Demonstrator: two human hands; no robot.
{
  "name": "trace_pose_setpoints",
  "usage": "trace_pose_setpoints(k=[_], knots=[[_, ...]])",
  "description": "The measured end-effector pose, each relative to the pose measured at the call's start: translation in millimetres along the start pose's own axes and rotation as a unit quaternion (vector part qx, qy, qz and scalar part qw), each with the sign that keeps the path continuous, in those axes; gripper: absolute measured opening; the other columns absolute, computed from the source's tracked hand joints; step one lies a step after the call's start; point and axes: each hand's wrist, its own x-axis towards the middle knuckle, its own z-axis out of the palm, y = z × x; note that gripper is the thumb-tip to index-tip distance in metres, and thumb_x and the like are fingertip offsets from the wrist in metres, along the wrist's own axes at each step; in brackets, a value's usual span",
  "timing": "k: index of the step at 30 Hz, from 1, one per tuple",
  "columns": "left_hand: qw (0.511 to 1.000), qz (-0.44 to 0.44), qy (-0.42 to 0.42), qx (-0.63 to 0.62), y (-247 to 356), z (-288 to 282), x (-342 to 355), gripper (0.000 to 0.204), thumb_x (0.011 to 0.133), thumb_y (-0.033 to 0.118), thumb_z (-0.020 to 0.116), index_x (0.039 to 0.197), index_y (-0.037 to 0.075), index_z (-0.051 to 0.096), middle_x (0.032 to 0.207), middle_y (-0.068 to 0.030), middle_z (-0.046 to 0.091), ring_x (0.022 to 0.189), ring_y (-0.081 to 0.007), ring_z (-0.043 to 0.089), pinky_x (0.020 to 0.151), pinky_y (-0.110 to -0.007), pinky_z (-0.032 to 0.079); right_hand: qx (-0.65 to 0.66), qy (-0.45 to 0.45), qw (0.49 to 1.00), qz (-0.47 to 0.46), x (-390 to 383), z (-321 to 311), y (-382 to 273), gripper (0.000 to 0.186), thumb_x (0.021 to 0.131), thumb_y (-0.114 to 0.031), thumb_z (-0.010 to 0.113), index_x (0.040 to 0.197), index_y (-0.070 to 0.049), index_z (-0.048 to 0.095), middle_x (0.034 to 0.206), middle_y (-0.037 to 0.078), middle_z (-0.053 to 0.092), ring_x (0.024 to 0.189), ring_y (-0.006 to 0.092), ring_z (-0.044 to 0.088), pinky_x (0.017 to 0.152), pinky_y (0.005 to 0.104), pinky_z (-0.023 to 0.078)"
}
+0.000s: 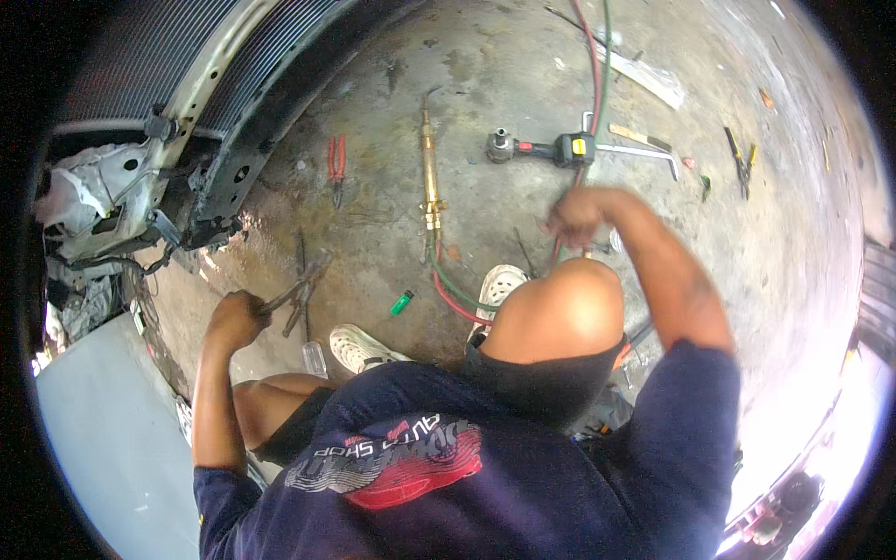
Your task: The person uses a welding torch and metal wire to repair a car's front frame, then uses a hammer to strike a metal bracket and pours water from a plastic bottle over the repaired section.
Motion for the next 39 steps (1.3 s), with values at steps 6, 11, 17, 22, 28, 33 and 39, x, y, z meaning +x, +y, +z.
trace_pose_setpoints(k=[6, 11, 17, 22, 28, 33, 39], knots=[[0.991, -0.122, -0.009, 0.047, 7.3, 57.1, 59.0, 0.028, 0.094, 0.02, 0.064, 0.111, 0.002, 0.077, 0.117, -0.026, 0.073, 0.112, -0.0408, 0.072, 0.096, -0.048, 0.058, -0.04, 0.23, 0.955, 0.185, 60.3, 187.0, 80.4, 0.035, 0.086, -0.026, 0.074, 0.114, -0.005, 0.076, 0.117, 0.023, 0.073, 0.112, 0.0399, 0.07, 0.097, 0.0484, 0.054], [0.987, -0.153, 0.014, -0.037, 25.9, 152.3, 106.9, 0.032, 0.096, 0.014, 0.053, 0.116, 0.003, 0.075, 0.121, -0.0237, 0.073, 0.115, -0.0398, 0.071, 0.097, -0.047, 0.058, 0.05, 0.277, 0.926, 0.25, 57.2, 209.0, 82.4, 0.035, 0.086, -0.027, 0.073, 0.112, -0.004, 0.077, 0.116, 0.024, 0.073, 0.112, 0.04, 0.07, 0.098, 0.0483, 0.054], [0.988, -0.088, -0.05, -0.117, 69.3, 201.8, 139.8, 0.041, 0.097, 0.024, 0.057, 0.128, 0.0, 0.068, 0.129, -0.0262, 0.069, 0.116, -0.0405, 0.07, 0.099, -0.046, 0.056, 0.055, 0.287, 0.919, 0.265, 47.5, 204.5, 90.0, 0.035, 0.086, -0.028, 0.072, 0.11, -0.003, 0.077, 0.116, 0.025, 0.073, 0.112, 0.0401, 0.07, 0.099, 0.0482, 0.054], [0.978, 0.062, -0.116, -0.16, 74.7, 215.1, 128.0, 0.054, 0.092, 0.04, 0.069, 0.127, -0.001, 0.069, 0.13, -0.026, 0.068, 0.118, -0.0404, 0.069, 0.097, -0.049, 0.055, 0.044, 0.305, 0.912, 0.272, 32.6, 199.4, 91.1, 0.036, 0.087, -0.03, 0.071, 0.109, -0.002, 0.077, 0.115, 0.025, 0.073, 0.113, 0.0402, 0.07, 0.099, 0.0481, 0.053], [0.968, 0.158, -0.148, -0.129, 67.4, 217.7, 91.4, 0.047, 0.084, 0.042, 0.076, 0.109, 0.002, 0.077, 0.106, -0.0236, 0.075, 0.104, -0.0389, 0.072, 0.092, -0.051, 0.055, 0.031, 0.348, 0.898, 0.269, 11.6, 183.4, 95.7, 0.037, 0.087, -0.031, 0.07, 0.107, -0.001, 0.077, 0.115, 0.026, 0.073, 0.113, 0.0404, 0.07, 0.1, 0.048, 0.053], [0.965, 0.22, 0.018, -0.142, 49.3, 95.2, 48.1, 0.051, 0.09, 0.047, 0.071, 0.111, 0.001, 0.076, 0.112, -0.0246, 0.074, 0.106, -0.0416, 0.071, 0.092, -0.052, 0.054, 0.029, 0.394, 0.865, 0.31, -50.1, 145.0, 72.3, 0.038, 0.088, -0.032, 0.069, 0.105, 0.0, 0.078, 0.114, 0.026, 0.073, 0.113, 0.0405, 0.07, 0.101, 0.0479, 0.053], [0.972, 0.182, 0.048, -0.138, 32.4, 48.6, 59.5, 0.052, 0.091, 0.048, 0.071, 0.114, 0.002, 0.076, 0.117, -0.0221, 0.074, 0.111, -0.0408, 0.07, 0.095, -0.051, 0.054, 0.182, 0.503, 0.845, -0.005, -212.9, 50.6, -130.8, 0.015, 0.093, -0.01, 0.066, 0.099, 0.002, 0.072, 0.076, 0.008, 0.067, 0.069, 0.0171, 0.065, 0.066, 0.0347, 0.054]])
